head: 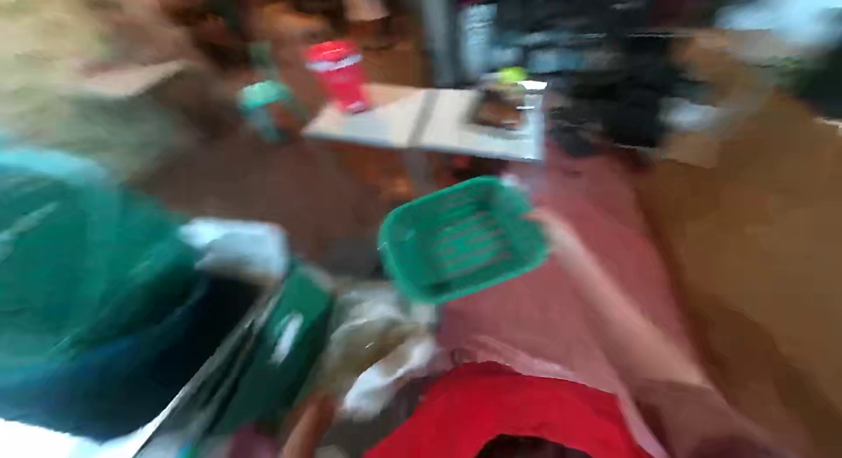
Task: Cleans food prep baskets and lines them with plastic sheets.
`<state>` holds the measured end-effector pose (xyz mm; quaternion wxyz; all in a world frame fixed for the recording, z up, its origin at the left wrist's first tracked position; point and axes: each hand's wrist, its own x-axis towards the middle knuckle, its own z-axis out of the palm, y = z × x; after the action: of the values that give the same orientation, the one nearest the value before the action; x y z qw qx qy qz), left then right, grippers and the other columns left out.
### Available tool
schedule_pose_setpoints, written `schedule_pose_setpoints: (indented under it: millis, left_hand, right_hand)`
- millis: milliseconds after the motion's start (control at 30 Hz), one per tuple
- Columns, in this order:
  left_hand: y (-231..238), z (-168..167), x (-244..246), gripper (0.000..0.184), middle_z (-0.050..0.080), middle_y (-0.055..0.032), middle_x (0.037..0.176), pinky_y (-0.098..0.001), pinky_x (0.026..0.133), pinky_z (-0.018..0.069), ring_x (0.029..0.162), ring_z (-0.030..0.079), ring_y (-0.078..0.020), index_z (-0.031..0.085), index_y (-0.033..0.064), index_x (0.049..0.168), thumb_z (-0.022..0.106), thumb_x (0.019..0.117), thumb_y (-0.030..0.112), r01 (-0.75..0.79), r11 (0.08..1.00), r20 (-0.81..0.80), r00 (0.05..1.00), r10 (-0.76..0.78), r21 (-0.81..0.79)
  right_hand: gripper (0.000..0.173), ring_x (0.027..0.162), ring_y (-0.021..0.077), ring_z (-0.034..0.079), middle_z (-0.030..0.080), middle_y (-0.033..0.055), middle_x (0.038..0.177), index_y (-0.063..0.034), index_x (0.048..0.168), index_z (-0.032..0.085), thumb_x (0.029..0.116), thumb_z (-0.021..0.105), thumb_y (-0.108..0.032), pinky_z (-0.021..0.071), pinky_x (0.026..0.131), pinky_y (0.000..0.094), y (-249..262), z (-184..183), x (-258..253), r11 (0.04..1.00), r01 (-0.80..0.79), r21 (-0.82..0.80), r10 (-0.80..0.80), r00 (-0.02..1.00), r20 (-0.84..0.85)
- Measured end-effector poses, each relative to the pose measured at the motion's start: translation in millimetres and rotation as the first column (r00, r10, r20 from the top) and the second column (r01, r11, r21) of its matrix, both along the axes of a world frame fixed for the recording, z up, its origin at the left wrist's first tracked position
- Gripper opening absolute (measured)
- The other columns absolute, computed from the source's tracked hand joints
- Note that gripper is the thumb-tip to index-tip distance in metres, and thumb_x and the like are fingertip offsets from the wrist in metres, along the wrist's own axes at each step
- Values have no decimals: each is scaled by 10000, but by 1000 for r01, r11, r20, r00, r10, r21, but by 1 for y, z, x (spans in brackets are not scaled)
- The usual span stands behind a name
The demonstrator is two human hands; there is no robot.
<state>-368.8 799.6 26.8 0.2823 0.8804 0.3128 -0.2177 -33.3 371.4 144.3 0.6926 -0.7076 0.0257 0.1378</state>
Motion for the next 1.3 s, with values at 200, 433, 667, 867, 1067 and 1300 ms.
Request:
schedule_pose_setpoints:
  millis: [200,433,667,867,1067,1300]
  left_hand:
    - [-1,-20,3,453,645,-244,1310,-591,1087,456,1258,608,-393,659,1,1290,438,1100,348,-146,989,84,986,142,37]
    - [-21,-24,-12,394,459,-173,1563,-523,1194,361,1430,457,-354,668,55,1298,505,1071,334,-214,965,258,951,171,150]
    - [-39,-30,-7,520,388,-94,1627,-566,1257,184,1531,293,-324,568,173,1455,504,1044,486,-374,901,279,909,308,222]
    - [-52,-36,-11,627,298,-92,1675,-563,1261,161,1552,243,-330,488,197,1530,568,997,516,-543,812,262,833,487,215]
    - [-60,-40,-17,770,146,-145,1715,-577,1259,162,1575,162,-357,364,168,1601,553,985,589,-629,762,200,775,599,156]
    - [-65,-27,-32,885,354,-304,1587,-583,1067,473,1322,551,-446,147,44,1638,561,1018,521,-811,584,50,583,811,-23]
  right_hand:
    - [240,842,47,682,680,-61,985,-168,1233,577,995,547,-177,596,745,278,117,83,94,964,-42,262,-10,981,192]
    - [330,1022,111,675,661,-2,1149,-149,1299,541,971,573,-161,597,855,346,362,196,102,787,-469,401,360,877,320]
    - [412,1072,215,633,614,115,1217,-42,1308,575,926,662,-165,574,862,433,536,263,24,778,-595,202,481,771,418]
    - [433,1190,324,597,599,213,1301,30,1294,596,923,699,-168,521,966,530,626,230,-6,731,-677,-89,650,650,393]
    - [636,1468,425,374,374,233,1606,1,1465,519,946,675,-333,332,1183,579,592,198,2,764,-381,-521,626,241,742]
    - [874,1394,375,488,402,243,1574,-54,1594,294,915,780,-313,452,1121,545,364,-49,8,312,-740,-595,948,200,247]
